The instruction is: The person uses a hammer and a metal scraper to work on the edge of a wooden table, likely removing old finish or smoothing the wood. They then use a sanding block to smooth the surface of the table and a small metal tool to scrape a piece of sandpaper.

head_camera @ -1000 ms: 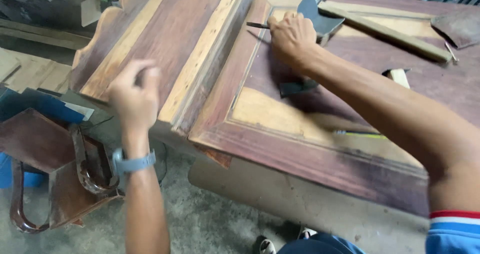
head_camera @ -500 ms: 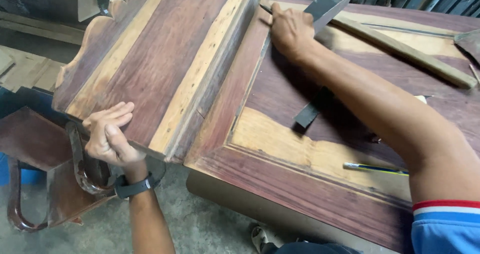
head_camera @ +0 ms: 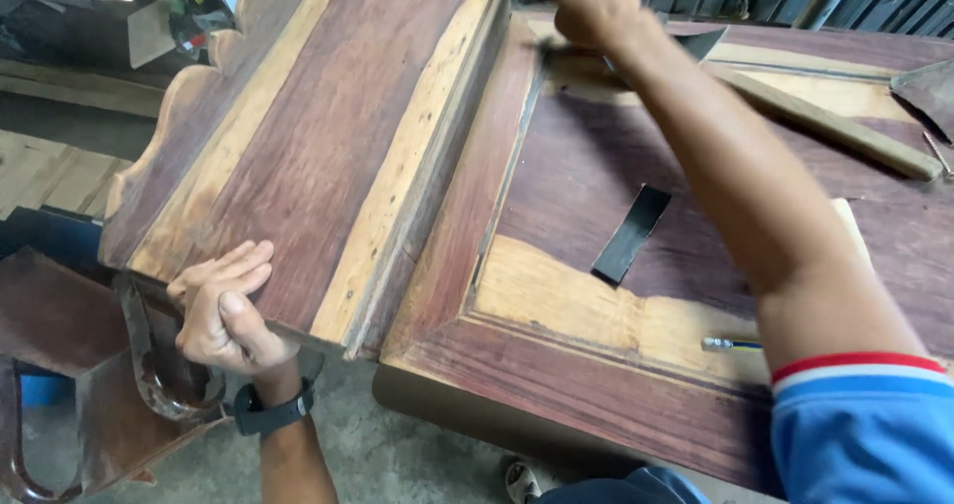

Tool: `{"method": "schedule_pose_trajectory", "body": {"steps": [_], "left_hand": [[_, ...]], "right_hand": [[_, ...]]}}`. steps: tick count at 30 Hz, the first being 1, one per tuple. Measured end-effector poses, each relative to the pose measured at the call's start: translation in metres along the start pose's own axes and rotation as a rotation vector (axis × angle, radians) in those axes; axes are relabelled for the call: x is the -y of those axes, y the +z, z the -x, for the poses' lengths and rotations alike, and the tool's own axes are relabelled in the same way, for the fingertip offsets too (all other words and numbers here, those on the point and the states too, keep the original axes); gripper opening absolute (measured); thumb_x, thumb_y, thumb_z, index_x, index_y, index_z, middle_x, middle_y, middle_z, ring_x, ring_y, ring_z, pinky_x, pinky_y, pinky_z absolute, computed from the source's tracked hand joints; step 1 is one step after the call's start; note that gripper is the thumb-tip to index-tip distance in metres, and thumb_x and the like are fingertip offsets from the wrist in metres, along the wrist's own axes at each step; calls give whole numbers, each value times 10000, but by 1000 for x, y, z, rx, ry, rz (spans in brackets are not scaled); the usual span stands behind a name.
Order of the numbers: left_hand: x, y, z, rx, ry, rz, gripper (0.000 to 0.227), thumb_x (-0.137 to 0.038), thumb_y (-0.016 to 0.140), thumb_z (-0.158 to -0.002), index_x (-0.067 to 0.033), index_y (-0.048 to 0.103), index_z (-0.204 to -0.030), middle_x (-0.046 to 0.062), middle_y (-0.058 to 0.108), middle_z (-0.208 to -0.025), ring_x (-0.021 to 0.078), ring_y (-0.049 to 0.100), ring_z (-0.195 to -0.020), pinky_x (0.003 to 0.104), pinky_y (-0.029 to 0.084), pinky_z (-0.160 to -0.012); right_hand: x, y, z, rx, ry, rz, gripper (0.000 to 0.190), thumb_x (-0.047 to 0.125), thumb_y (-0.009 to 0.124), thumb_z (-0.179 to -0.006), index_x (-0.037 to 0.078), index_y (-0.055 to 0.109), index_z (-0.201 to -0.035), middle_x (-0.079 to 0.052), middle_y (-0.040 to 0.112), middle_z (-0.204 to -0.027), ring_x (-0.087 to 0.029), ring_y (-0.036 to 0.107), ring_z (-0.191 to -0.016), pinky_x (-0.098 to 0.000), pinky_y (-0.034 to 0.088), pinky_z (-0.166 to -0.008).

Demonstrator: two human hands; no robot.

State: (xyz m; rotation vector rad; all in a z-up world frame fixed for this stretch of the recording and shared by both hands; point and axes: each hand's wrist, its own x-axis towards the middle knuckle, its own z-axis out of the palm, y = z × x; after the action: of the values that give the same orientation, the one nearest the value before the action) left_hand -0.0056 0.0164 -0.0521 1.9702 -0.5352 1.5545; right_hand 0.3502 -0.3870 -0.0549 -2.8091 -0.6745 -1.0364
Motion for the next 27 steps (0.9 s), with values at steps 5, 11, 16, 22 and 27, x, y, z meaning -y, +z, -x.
{"method": "schedule_pose_trajectory", "body": {"steps": [5,11,16,22,27], "left_hand": [[-3,1,2,21,-64,15,500,-157,373,-1101,140,648,-807,297,729,-882,415,728,-871,425,479,-950],[-1,-1,10,52,-137,2,512,-151,368,-1142,154,632,-827,324,719,-924,426,719,-912,436,445,-1046],[8,-7,20,78,-149,7,518,-145,337,-1173,159,624,-868,330,710,-954,458,720,-963,493,465,-1112],[18,-4,25,15,-98,30,495,-158,356,-1147,144,624,-861,330,708,-914,462,722,-923,465,464,-1087],[20,-6,29,36,-119,8,497,-143,343,-1155,159,617,-871,342,709,-948,452,710,-966,477,454,-1102]], "right_hand": [[10,66,7,-147,4,184,91,206,631,-860,261,702,-847,-39,665,-733,-332,640,-702,-500,375,-697],[27,72,12,-275,50,88,524,545,838,-994,126,590,-800,-50,563,-671,-222,479,-538,-444,332,-448],[35,63,14,-296,72,21,414,428,837,-992,136,610,-805,-26,587,-630,-200,485,-507,-427,322,-445],[52,43,24,-396,20,11,307,366,826,-899,165,632,-774,-63,633,-673,-308,587,-547,-475,373,-428],[62,33,34,-325,-3,41,369,481,838,-902,179,651,-806,-42,677,-755,-291,631,-708,-451,401,-672]]}}
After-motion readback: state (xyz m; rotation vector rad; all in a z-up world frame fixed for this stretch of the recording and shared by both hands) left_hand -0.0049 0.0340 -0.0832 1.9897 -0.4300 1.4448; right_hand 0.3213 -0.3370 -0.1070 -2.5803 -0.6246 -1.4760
